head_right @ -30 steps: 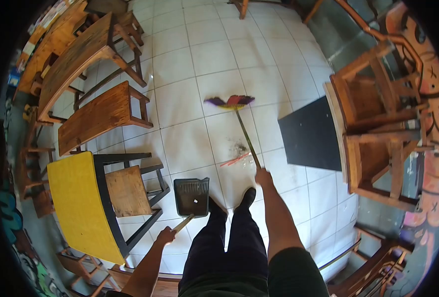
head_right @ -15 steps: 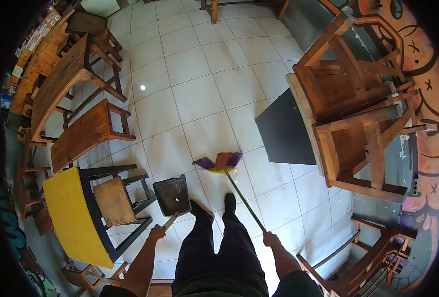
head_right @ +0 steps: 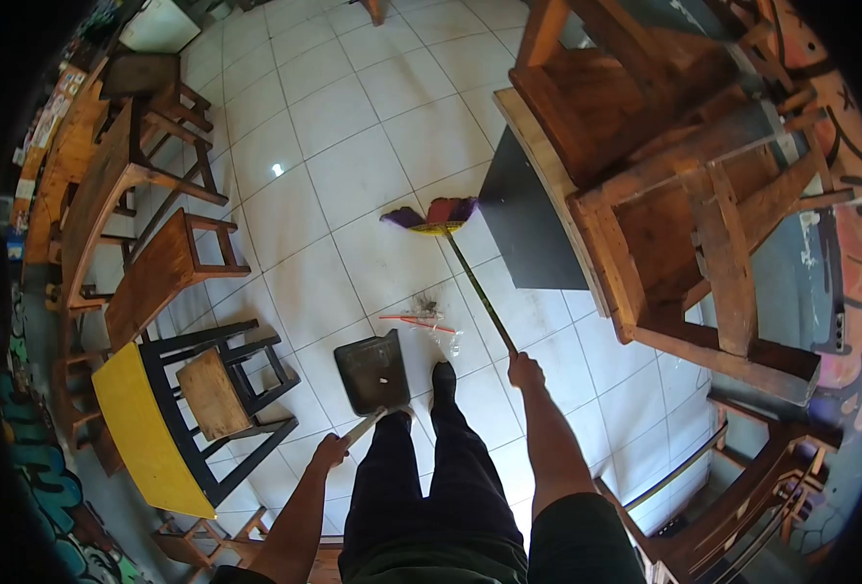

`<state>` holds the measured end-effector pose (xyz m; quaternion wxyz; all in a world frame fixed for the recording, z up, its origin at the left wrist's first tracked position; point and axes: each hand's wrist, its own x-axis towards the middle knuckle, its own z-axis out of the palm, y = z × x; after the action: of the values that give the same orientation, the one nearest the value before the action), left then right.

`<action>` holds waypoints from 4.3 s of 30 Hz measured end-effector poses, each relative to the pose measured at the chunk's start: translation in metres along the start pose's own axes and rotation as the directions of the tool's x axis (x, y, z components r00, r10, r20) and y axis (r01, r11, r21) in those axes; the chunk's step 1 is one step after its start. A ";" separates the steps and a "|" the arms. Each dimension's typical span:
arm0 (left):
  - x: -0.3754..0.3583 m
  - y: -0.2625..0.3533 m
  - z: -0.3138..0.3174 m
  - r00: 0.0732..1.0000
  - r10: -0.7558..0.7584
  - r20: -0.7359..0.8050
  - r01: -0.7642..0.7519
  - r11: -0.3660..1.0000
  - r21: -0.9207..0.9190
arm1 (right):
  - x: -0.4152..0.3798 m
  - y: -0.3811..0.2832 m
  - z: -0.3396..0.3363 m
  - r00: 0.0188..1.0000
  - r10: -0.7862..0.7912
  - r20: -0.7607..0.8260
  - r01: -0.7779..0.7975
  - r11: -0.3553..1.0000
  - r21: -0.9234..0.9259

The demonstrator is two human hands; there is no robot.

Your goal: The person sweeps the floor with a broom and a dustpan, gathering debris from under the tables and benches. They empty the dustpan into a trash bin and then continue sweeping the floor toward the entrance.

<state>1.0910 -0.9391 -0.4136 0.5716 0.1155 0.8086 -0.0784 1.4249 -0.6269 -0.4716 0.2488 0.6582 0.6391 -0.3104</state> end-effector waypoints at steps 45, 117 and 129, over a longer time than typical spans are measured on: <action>-0.016 -0.135 0.090 0.983 -0.135 0.124 0.182 0.798 -0.575 | 0.034 -0.102 0.051 0.901 -0.278 0.334 0.420 0.755 -0.504; -0.083 -0.170 0.165 0.997 -0.070 -0.012 0.057 0.885 -0.462 | -0.039 -0.013 0.042 0.840 -0.339 0.423 0.542 0.482 -0.689; -0.111 -0.246 0.262 0.992 -0.129 0.005 0.112 0.840 -0.530 | -0.173 0.036 0.044 0.602 -0.688 0.405 0.764 0.348 -0.544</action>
<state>1.2958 -1.2540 -0.3979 0.5627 -0.0965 0.8132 0.1133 1.4579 -0.7798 -0.3782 0.3370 0.1502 0.9140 -0.1689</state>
